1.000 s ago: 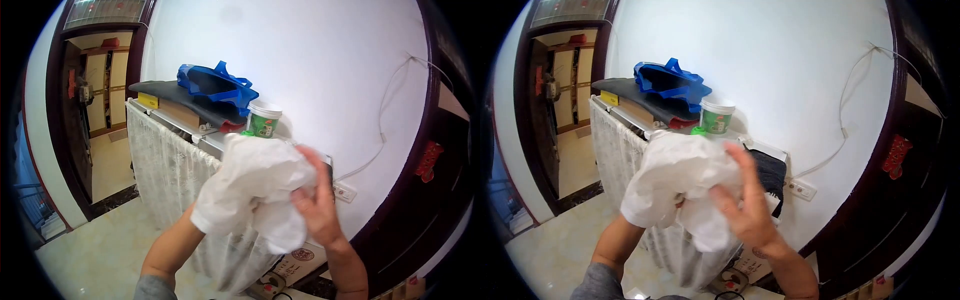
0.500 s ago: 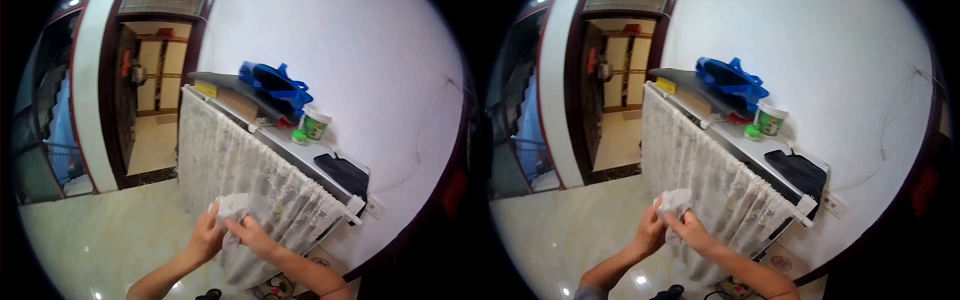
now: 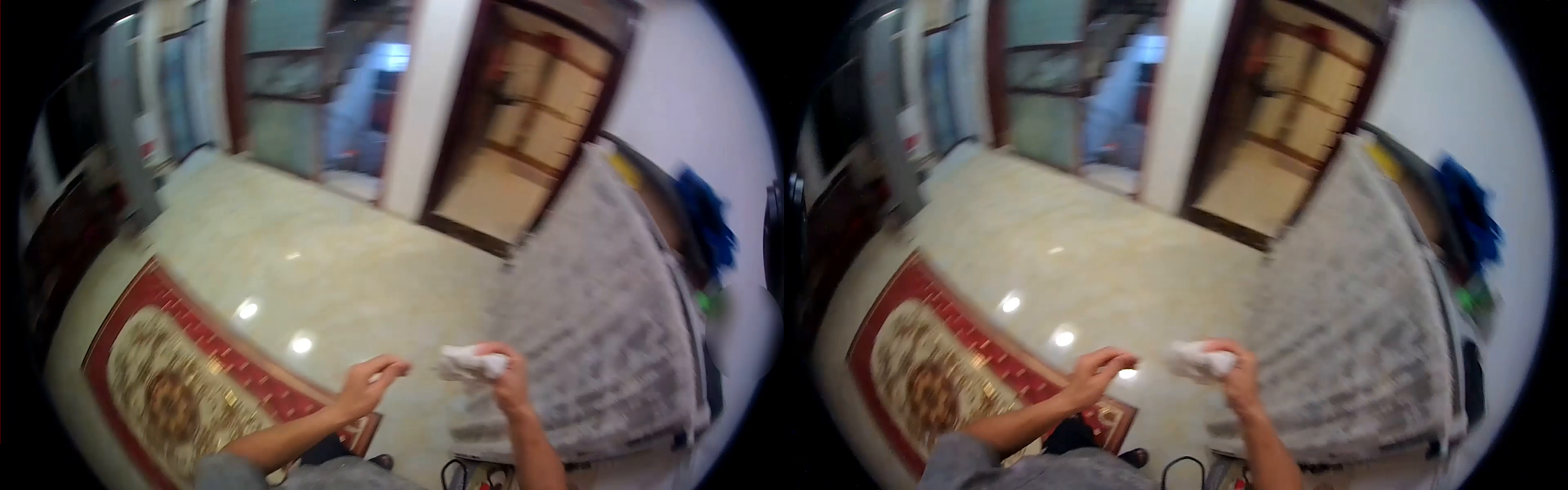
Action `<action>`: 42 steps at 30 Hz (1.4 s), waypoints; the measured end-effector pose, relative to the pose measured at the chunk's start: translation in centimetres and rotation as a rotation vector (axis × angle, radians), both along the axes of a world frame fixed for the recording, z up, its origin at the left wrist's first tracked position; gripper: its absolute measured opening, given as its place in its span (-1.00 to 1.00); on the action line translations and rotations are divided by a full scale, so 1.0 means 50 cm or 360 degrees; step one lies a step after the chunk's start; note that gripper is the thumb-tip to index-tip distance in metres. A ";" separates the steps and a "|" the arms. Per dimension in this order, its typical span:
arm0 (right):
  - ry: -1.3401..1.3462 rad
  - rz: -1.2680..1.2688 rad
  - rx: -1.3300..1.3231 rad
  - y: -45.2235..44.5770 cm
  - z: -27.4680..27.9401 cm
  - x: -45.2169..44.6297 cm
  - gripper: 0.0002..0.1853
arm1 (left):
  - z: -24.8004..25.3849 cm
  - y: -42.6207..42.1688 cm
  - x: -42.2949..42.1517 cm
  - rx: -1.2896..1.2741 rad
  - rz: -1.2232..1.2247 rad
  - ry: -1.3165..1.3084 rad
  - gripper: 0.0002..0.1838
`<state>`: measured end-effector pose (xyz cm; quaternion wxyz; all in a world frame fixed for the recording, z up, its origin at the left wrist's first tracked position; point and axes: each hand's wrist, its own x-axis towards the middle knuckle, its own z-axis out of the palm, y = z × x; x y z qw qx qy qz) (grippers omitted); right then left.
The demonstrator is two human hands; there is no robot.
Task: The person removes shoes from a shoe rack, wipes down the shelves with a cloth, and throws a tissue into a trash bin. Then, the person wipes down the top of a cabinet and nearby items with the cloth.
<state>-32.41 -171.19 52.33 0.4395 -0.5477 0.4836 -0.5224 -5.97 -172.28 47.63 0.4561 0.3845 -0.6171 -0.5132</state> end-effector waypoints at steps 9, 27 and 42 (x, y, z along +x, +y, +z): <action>-0.0003 0.1319 0.0080 -0.153 -0.047 0.564 -0.81 | -0.072 0.054 0.422 0.0575 0.0266 0.0688 -0.53; 0.0253 0.3098 -0.0446 -0.046 -0.125 1.617 -0.43 | -0.167 0.360 1.078 0.0049 0.1858 0.1754 -0.61; 0.0534 0.2757 -0.0303 -0.423 -0.131 2.298 -0.74 | -0.111 0.002 1.708 0.0025 0.2542 0.1058 -0.72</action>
